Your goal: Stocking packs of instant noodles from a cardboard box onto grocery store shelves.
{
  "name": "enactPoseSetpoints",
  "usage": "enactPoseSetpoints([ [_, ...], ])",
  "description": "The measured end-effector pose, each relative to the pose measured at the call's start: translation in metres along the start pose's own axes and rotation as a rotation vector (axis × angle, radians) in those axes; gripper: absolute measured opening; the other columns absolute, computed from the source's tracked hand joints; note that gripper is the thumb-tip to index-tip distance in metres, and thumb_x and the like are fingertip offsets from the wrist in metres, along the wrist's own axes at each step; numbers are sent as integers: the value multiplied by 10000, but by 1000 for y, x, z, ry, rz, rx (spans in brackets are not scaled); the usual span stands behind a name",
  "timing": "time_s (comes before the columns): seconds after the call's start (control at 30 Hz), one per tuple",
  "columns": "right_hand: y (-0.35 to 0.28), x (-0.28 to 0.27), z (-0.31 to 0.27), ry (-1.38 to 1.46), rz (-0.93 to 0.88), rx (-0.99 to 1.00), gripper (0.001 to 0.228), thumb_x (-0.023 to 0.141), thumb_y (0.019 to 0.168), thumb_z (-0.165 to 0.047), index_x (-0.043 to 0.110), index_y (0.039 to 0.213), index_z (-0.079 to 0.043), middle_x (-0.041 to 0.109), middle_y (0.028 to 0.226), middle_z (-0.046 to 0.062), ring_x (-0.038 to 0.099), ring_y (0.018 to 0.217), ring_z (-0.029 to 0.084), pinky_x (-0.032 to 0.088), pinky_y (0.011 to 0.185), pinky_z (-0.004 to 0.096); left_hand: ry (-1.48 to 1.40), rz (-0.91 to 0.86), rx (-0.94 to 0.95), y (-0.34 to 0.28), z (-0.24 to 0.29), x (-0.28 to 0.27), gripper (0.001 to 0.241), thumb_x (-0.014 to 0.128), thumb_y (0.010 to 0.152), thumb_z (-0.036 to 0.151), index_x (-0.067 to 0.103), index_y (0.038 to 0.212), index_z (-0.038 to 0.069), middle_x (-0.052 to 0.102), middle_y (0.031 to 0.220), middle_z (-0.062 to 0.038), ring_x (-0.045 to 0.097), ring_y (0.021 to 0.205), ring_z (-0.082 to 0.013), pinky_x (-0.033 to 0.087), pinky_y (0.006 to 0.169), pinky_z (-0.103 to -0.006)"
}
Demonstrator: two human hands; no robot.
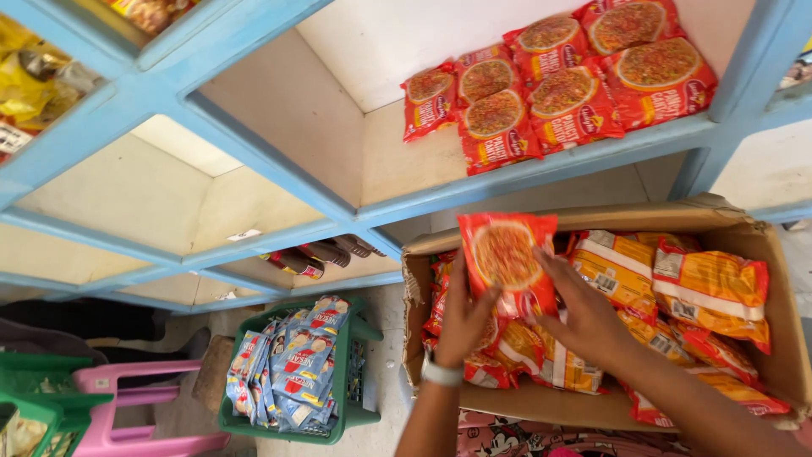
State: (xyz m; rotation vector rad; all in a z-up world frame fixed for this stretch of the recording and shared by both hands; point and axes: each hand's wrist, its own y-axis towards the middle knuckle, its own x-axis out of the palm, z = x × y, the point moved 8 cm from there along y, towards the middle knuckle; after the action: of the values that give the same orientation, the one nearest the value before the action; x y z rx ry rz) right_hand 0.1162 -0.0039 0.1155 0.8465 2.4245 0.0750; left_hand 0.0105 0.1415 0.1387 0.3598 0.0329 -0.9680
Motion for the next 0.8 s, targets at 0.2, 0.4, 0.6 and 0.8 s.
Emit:
enactPoseSetpoints([
  [0.2, 103, -32, -92, -343, 189, -485, 967, 779, 789, -327, 257, 1587, -166, 360, 1576, 262, 292, 1480, 408, 251, 1140, 644, -15, 53, 374, 114, 13, -54, 775, 637, 1030, 45, 191, 1664, 22, 396, 1641, -155, 420, 1495, -245, 401, 1225, -405],
  [0.4, 221, -11, -68, -541, 80, -353, 863, 771, 842, -254, 320, 1578, -247, 376, 1615, 134, 177, 1560, 391, 141, 1110, 791, 123, 180, 378, 205, -32, -108, 760, 693, 997, 146, 248, 1602, 27, 589, 1422, -187, 587, 1299, -269, 491, 1084, -389],
  [0.6, 257, 8, -58, -559, 125, -334, 825, 737, 856, -314, 347, 1578, -234, 435, 1576, 108, 296, 1513, 368, 156, 1081, 827, 299, 349, 127, 202, -47, -122, 704, 564, 1052, 403, 273, 1602, 73, 715, 1256, -210, 705, 1129, -366, 531, 941, -443],
  [0.8, 258, 16, -39, -663, 212, -276, 868, 726, 816, -472, 426, 1543, -105, 518, 1452, 196, 330, 1491, 404, 186, 1152, 757, 671, 381, -149, 217, -65, -115, 677, 433, 1082, 500, 278, 1619, 118, 703, 1272, -238, 703, 1067, -430, 551, 880, -517],
])
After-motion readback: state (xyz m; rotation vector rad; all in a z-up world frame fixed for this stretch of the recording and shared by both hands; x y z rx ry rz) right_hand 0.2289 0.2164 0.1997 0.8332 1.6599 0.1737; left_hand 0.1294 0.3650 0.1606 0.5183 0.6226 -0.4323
